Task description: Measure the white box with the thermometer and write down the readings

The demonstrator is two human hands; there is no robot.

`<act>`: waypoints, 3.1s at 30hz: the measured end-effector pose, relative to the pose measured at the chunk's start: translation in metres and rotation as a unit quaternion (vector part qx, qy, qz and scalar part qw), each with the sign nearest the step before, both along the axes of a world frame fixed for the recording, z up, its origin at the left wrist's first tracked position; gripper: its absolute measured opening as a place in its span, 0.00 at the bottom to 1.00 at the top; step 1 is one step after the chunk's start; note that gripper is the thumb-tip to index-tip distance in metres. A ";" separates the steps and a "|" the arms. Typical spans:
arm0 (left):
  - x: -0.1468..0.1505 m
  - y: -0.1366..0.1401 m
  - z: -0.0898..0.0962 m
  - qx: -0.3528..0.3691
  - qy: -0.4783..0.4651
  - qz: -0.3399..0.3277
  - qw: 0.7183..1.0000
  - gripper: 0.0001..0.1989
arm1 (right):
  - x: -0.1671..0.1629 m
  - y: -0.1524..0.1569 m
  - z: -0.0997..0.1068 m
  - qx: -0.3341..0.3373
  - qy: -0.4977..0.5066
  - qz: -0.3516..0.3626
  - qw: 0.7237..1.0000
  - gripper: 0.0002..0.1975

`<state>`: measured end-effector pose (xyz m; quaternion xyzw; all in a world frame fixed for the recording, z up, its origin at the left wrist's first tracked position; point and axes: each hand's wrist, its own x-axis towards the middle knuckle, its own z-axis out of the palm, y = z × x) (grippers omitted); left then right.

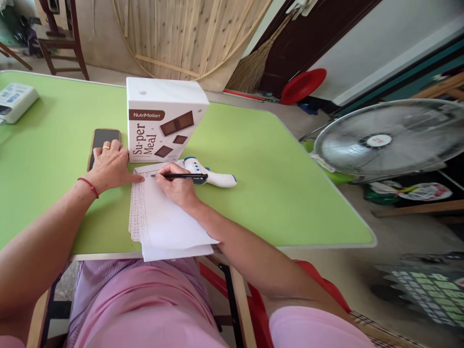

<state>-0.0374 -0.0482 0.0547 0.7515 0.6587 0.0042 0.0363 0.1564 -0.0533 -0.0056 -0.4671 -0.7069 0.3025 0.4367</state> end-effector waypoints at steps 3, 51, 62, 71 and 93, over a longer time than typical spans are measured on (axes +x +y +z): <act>0.000 -0.001 0.000 -0.003 0.001 0.005 1.000 0.33 | 0.001 0.000 0.000 -0.003 -0.011 0.002 1.000 0.05; -0.016 0.026 -0.027 0.125 -0.395 -0.049 0.909 0.39 | 0.036 -0.024 0.064 0.048 -0.560 0.109 0.820 0.20; -0.008 0.025 -0.006 0.160 -0.361 -0.005 0.919 0.35 | 0.038 -0.017 0.067 -0.011 -0.503 0.109 0.857 0.10; -0.022 0.007 0.030 -0.009 -0.526 -0.039 0.850 0.31 | 0.046 -0.010 0.056 0.013 -0.463 0.098 0.881 0.12; -0.024 0.011 0.030 -0.153 -0.513 -0.173 0.827 0.33 | 0.105 0.024 0.070 -0.110 -0.552 0.009 0.826 0.21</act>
